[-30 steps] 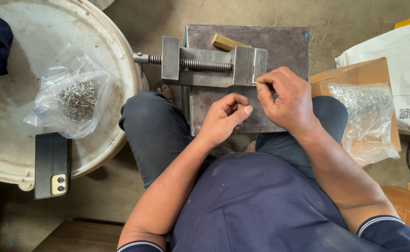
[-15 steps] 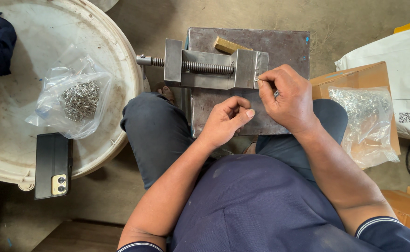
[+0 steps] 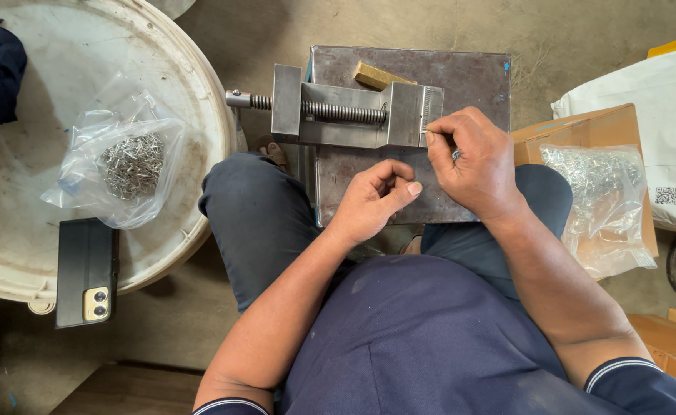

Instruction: The person sits on the floor and uses a bench vise to assemble small metal screws. They pick up individual screws and nuts from a pile, place them into the vise jaws, and tighten the mechanism to secure the parts together.

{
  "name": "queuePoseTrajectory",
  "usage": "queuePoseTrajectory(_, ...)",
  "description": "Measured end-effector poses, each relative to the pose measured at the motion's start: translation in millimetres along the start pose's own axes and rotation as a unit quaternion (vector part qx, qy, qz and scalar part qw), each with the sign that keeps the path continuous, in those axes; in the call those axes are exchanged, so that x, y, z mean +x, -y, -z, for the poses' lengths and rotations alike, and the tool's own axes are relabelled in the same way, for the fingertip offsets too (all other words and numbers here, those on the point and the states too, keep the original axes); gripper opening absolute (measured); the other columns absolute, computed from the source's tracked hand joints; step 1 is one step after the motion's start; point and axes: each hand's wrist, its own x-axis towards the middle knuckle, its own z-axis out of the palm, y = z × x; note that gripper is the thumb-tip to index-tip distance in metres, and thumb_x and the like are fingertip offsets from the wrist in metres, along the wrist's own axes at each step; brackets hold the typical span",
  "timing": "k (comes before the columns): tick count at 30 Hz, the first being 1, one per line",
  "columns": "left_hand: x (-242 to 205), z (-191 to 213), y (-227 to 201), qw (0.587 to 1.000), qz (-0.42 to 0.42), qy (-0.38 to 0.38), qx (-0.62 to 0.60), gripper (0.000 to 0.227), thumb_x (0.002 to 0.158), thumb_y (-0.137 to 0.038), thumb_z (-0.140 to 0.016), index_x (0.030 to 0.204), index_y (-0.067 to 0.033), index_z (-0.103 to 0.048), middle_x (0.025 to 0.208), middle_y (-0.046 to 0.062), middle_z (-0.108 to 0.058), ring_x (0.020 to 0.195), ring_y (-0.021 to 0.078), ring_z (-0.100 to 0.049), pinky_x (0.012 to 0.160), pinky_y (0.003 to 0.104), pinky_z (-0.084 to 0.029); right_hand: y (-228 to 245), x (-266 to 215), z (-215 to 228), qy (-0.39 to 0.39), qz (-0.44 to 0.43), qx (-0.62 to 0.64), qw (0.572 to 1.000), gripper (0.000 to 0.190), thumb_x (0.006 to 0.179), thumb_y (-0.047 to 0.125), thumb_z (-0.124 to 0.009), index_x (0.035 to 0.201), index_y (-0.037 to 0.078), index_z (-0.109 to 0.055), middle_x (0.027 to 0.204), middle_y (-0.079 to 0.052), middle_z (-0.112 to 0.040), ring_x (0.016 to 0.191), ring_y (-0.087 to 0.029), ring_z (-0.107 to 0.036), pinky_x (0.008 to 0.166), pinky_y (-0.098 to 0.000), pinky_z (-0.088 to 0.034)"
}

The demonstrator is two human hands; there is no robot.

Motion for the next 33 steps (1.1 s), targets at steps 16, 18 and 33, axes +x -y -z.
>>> queuePoseTrajectory(16,-0.6,-0.1,-1.0,1.0,0.001,0.005,-0.001,0.025,0.097,-0.022,-0.074,0.109,-0.0023,-0.065,0.08,-0.006,-0.056,0.069,0.003,-0.052,0.06,0.022,-0.046,7.6,7.7,12.7,0.057,0.032,-0.053,0.996,0.01,0.098,0.003,-0.073,0.107,0.003,-0.072,0.097,-0.012,-0.067,0.082,-0.028,-0.068,0.07,-0.0368,-0.053)
queuePoseTrajectory(18,-0.9,-0.5,-1.2,1.0,0.008,0.003,-0.003,0.024,0.097,-0.021,-0.073,0.109,-0.0026,-0.065,0.08,-0.006,-0.057,0.068,0.0033,-0.053,0.059,0.022,-0.046,7.5,4.9,15.1,0.063,0.017,-0.054,0.996,0.011,0.098,0.003,-0.073,0.11,0.003,-0.074,0.097,-0.012,-0.068,0.079,-0.028,-0.067,0.068,-0.0363,-0.053)
queuePoseTrajectory(33,-0.1,-1.5,9.8,1.0,0.012,-0.003,-0.015,0.019,0.101,-0.013,-0.071,0.114,-0.0011,-0.063,0.086,0.0,-0.062,0.073,0.0078,-0.058,0.063,0.025,-0.05,-78.9,-106.5,24.6,0.035,-0.271,0.092,0.958,0.014,0.098,0.007,-0.075,0.111,0.001,-0.075,0.091,-0.004,-0.066,0.068,-0.01,-0.054,0.06,-0.0259,-0.044)
